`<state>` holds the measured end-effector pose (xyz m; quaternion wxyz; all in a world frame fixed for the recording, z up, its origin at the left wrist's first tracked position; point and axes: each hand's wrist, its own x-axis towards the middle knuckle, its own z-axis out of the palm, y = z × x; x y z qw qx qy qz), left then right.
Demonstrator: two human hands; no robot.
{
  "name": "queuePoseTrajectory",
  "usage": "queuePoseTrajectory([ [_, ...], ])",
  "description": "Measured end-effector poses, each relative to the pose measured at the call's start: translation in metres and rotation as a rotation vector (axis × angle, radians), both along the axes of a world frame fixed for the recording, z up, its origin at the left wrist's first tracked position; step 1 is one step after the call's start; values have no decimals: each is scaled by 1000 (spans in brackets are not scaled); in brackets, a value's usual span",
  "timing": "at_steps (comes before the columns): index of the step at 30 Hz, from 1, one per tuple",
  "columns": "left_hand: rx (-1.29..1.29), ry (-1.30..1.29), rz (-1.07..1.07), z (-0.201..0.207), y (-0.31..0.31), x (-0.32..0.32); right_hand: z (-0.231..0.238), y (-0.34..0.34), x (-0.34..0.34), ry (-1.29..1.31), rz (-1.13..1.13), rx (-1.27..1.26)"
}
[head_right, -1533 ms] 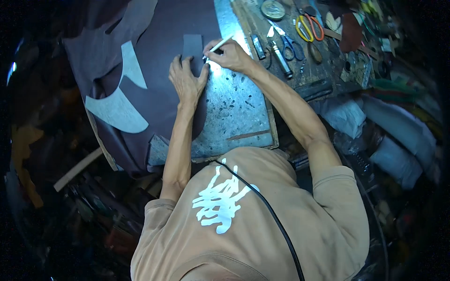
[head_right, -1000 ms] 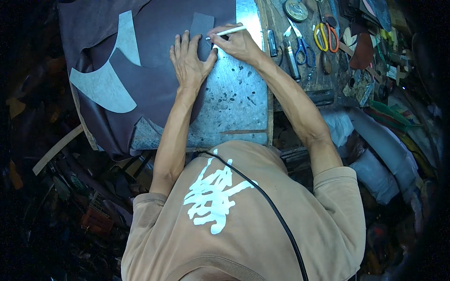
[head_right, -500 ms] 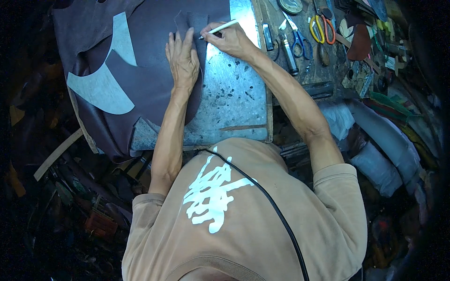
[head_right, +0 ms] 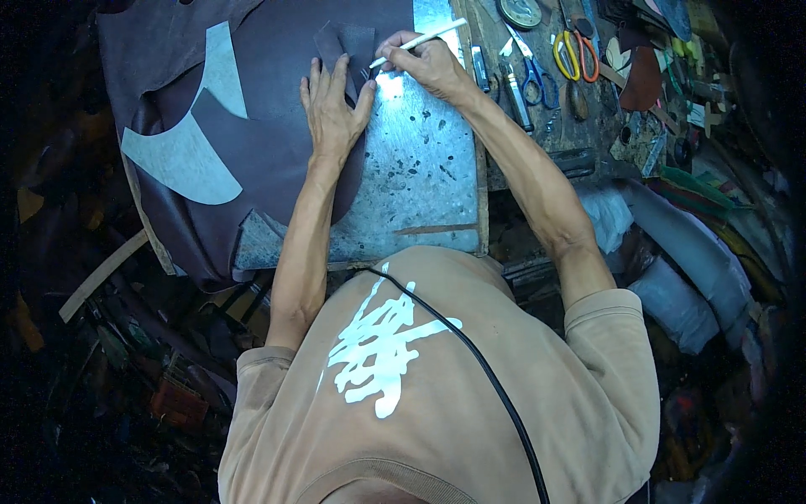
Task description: Using a metal template and a handheld blade to cut a specific pattern from a sheet of leather.
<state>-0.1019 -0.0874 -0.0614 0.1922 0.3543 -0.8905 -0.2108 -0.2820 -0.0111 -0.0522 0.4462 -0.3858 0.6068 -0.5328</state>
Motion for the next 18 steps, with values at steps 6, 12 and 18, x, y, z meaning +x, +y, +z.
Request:
queuePoseTrajectory([
  [6, 74, 199, -19, -2, -2, 5, -1, -7, 10, 137, -4, 17],
  [12, 104, 134, 27, -3, -1, 4, 1, -9, 14, 195, -21, 39],
  [18, -61, 121, 47, -2, 1, 1, -8, -8, 14, 275, -10, -51],
])
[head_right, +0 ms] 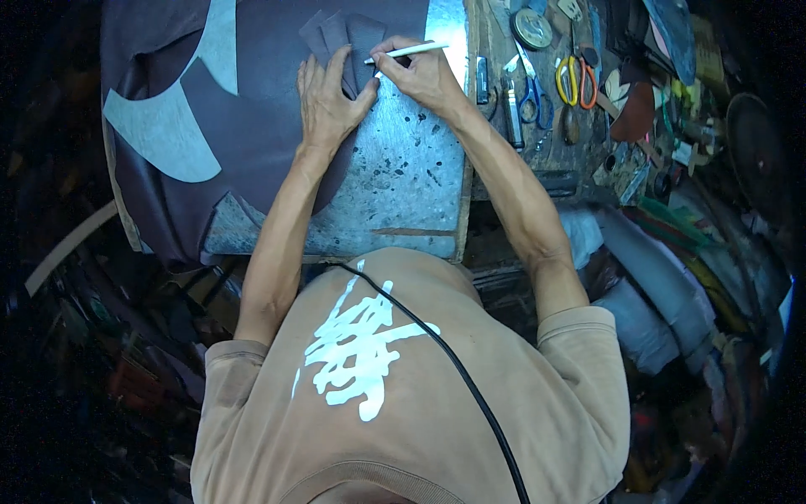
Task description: Using a metal template and a handheld blade to cut a specific pattern from a sheet of leather.
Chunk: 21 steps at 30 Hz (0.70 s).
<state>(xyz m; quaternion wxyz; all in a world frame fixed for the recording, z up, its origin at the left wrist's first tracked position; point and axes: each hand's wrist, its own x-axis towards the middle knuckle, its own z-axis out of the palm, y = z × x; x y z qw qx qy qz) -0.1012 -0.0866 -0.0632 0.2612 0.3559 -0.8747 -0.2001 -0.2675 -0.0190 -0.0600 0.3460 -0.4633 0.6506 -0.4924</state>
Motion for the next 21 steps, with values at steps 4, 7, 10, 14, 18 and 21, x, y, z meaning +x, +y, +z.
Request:
queuePoseTrajectory([
  [4, -11, -16, 20, -2, -2, -2, -5, -5, 2, 142, 41, 60],
  [7, -18, -35, 37, -5, 0, -3, -6, -6, 3, 72, 7, -8],
  [10, -48, -7, 24, -5, -2, -4, -3, -2, -6, 100, 123, 157],
  [14, -35, -30, 29, -7, 1, -5, -4, -5, -1, 23, 10, 69],
  [18, -35, -13, 29, -5, -1, -2, -2, -9, -1, 170, 20, 28],
  [21, -24, -29, 23, -5, 3, -3, 6, -3, -5, 133, 69, 183],
])
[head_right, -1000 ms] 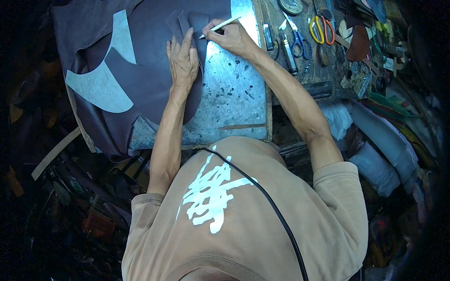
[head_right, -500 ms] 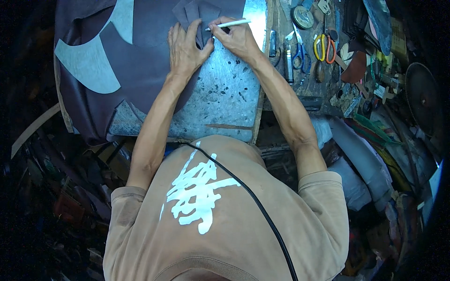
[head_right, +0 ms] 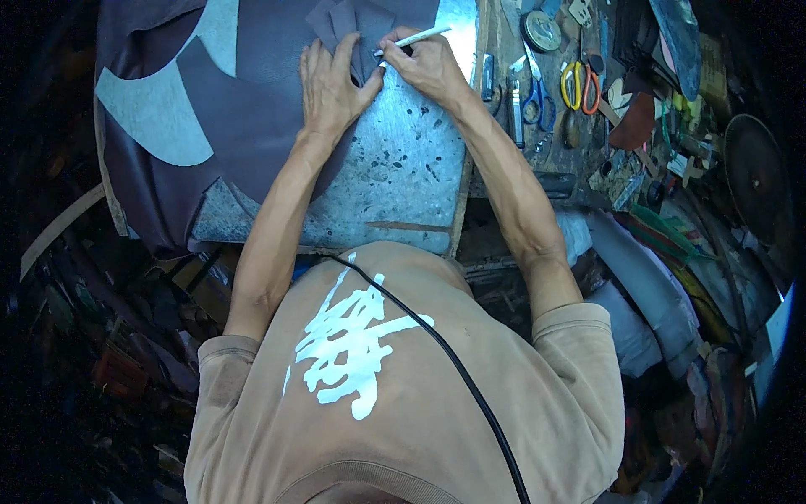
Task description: Using a metal template and a handheld blade to cut a specific pattern from a sheet of leather.
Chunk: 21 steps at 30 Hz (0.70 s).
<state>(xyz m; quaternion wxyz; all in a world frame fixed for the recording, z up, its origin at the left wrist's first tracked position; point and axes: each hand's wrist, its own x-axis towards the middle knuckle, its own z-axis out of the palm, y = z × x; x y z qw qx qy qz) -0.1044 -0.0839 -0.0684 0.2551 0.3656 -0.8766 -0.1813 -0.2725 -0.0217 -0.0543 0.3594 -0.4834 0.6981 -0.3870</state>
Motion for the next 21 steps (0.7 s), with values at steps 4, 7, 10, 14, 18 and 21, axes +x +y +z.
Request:
queuePoseTrajectory([
  [4, -11, 23, 5, 2, -2, -1, -4, -10, -2, -30, -120, -259],
  [7, 4, 32, -2, 4, -2, 2, 1, -7, -8, -364, -203, -313],
  [10, 66, 47, 8, 3, -4, 2, -2, 4, -2, -360, -196, -181],
  [14, 59, 85, 4, 3, -5, 2, -7, -1, 8, -33, -26, -199],
  [18, 80, 114, -14, 3, -8, 2, -16, -4, 1, 265, 69, -315],
  [21, 78, 62, 16, 3, -1, 3, -7, 1, 0, 78, 105, -39],
])
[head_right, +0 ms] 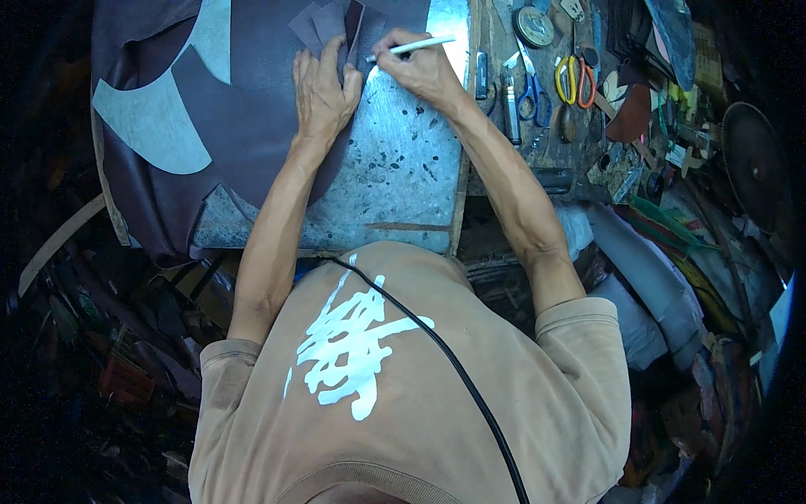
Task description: Using a metal template and a handheld blade to cut a specific pattern from a sheet of leather.
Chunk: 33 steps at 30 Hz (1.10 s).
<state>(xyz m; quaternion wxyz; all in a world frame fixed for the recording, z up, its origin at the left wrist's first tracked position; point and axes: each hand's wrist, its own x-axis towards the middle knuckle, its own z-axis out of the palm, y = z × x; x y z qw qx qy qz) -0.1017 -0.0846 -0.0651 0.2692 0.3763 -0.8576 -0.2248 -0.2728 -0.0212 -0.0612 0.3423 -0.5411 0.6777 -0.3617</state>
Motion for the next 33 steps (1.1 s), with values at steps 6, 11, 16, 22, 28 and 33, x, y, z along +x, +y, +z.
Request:
queuePoseTrajectory([
  [6, 3, 20, -6, -1, -2, -2, -8, -9, -2, 77, -32, -249],
  [11, -63, 10, -39, 1, -4, 1, -1, -11, 3, 73, -124, -169],
  [16, -134, -117, -110, 3, -5, 3, 16, -12, 1, -242, -350, -204],
  [22, -109, -125, -66, 6, -1, -5, 11, -17, 9, -1004, -585, -143],
  [28, -18, -174, -101, 10, 1, -5, 15, -7, 16, -1171, -619, -185],
  [33, 8, -155, -142, 8, -2, 0, 25, 17, 41, -712, -651, -174],
])
